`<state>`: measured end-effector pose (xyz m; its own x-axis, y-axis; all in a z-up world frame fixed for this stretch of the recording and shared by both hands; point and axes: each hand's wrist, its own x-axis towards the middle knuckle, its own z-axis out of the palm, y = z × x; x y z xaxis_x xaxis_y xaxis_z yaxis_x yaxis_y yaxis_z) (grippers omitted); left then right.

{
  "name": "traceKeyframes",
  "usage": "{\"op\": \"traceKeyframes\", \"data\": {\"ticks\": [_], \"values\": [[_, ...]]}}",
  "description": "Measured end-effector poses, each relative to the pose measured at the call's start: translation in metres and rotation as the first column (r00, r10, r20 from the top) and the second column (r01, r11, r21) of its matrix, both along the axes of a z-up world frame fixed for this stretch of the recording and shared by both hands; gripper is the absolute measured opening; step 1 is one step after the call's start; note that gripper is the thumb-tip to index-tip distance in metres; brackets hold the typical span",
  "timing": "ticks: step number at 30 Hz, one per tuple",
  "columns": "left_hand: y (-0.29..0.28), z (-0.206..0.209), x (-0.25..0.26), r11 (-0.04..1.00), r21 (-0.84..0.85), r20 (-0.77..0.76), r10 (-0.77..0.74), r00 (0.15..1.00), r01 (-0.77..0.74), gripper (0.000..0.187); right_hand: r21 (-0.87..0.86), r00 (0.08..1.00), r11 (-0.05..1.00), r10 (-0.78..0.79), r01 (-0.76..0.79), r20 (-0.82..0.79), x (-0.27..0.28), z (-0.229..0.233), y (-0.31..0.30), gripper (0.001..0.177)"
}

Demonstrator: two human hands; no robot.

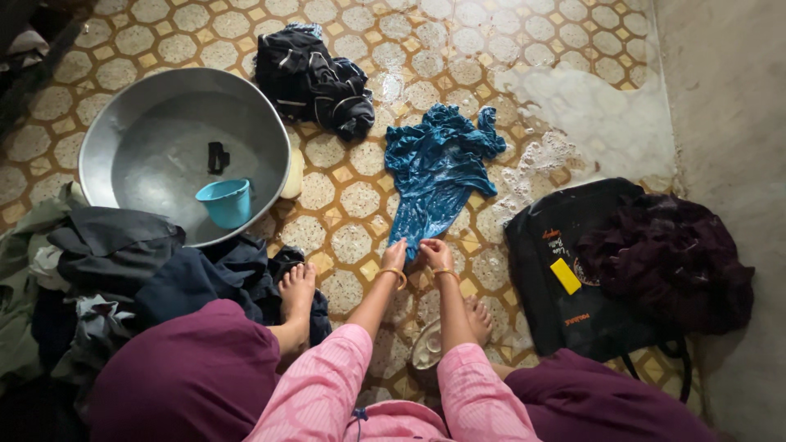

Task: The person sits on a tiled floor and hand-washes clothes using a bar of soap and water from a nearby metal basin. They scrub a dark garment and then a blue garment on the floor, applying soap and rubbing the fabric repeatedly.

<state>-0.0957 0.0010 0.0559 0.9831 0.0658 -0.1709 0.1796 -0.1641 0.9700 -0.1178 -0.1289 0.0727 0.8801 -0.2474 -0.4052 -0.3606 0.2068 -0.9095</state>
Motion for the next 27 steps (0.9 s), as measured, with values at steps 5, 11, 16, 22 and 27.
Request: {"op": "traceKeyframes", "data": {"ticks": [5, 11, 16, 22, 27], "values": [[0.007, 0.010, 0.001, 0.998, -0.054, -0.037, -0.043, 0.998, 0.041, 0.073, 0.056, 0.998, 0.998, 0.043, -0.041, -0.040, 0.000, 0.018, 0.000, 0.022], [0.017, 0.030, -0.003, 0.998, -0.061, -0.261, -0.048, 0.964, 0.033, 0.072, -0.194, 0.979, 0.961, 0.181, -0.197, -0.096, 0.001, 0.031, 0.010, 0.029], [0.018, 0.028, -0.007, 0.986, 0.140, -0.122, -0.077, 0.990, 0.094, 0.051, -0.361, 0.962, 0.892, 0.257, -0.273, -0.093, -0.001, 0.029, 0.016, 0.032], [0.020, 0.022, -0.013, 0.955, 0.296, -0.019, 0.009, 1.000, -0.003, 0.032, -0.338, 0.936, 0.877, 0.349, -0.341, -0.040, 0.002, 0.027, 0.017, 0.035], [0.028, 0.021, -0.011, 0.984, 0.175, 0.075, 0.007, 0.997, -0.020, 0.024, -0.385, 0.949, 0.873, 0.312, -0.300, -0.031, 0.003, 0.027, 0.019, 0.034]]}}
